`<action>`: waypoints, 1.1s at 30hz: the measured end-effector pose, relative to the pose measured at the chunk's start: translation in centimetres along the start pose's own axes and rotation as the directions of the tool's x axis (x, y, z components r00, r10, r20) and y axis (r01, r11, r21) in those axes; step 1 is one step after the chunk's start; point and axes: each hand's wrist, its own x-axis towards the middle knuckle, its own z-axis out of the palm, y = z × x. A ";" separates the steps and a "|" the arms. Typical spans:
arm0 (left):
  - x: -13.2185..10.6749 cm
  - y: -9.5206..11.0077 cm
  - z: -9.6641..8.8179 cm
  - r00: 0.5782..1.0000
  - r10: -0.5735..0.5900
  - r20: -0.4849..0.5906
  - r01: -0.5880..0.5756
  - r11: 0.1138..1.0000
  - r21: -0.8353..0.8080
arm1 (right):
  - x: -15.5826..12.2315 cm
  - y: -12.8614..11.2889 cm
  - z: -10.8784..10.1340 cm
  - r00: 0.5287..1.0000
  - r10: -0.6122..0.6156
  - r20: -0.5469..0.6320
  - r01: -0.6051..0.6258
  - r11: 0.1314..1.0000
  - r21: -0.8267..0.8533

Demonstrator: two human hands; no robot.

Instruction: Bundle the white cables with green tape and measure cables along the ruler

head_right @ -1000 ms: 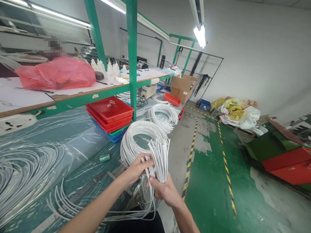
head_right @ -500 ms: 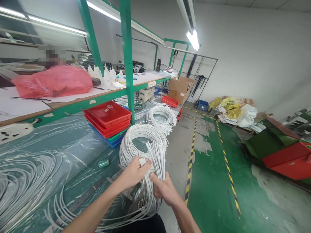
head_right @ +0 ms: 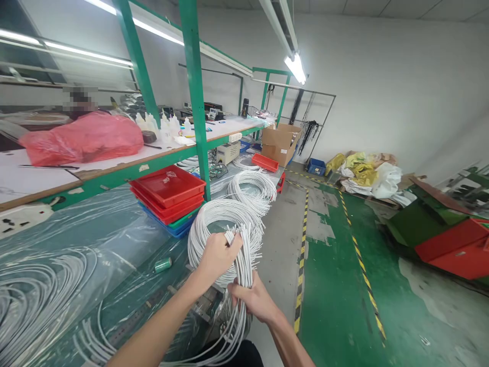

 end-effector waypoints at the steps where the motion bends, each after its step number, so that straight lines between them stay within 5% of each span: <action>1: -0.2 -0.2 0.2 0.999 0.009 -0.038 -0.009 1.000 0.005 | 0.0 0.0 0.0 1.000 -0.006 -0.021 0.006 1.000 -0.003; 5: -1.4 -1.3 0.8 0.983 -0.087 -0.161 0.018 0.922 -0.386 | 0.0 -0.1 -0.3 0.992 -0.042 -0.121 0.044 0.999 0.016; 8: -1.8 -1.3 0.9 0.986 -0.113 0.119 0.164 0.654 -0.739 | 0.0 -0.6 -0.1 0.996 -0.071 -0.055 0.071 0.997 -0.007; 11: -1.6 -0.2 0.8 0.874 -0.016 0.485 0.437 0.462 -0.772 | 0.0 -1.3 0.5 0.995 -0.090 0.042 0.092 0.995 -0.044; 14: -1.1 1.4 1.0 0.794 -0.049 0.606 0.576 0.378 -0.724 | 0.0 -1.6 1.0 0.992 -0.083 0.095 0.090 0.993 -0.070; 18: -0.8 2.8 1.9 0.835 -0.193 0.516 0.545 0.427 -0.721 | -0.2 -1.4 0.4 0.985 -0.170 0.023 0.171 0.973 -0.158; 23: -0.2 4.3 3.0 0.866 -0.143 0.480 0.485 0.475 -0.734 | -0.1 -1.6 -1.5 0.963 -0.247 -0.106 0.218 0.949 -0.225; 28: 1.9 6.3 3.5 0.837 -0.022 0.547 0.487 0.488 -0.724 | 0.6 -1.9 -2.2 0.968 -0.151 0.202 0.107 0.971 0.216; 33: 3.8 6.5 1.4 0.751 0.319 0.579 0.325 0.584 -0.744 | -0.2 -5.1 -3.3 0.982 -0.181 -0.051 0.188 0.930 0.317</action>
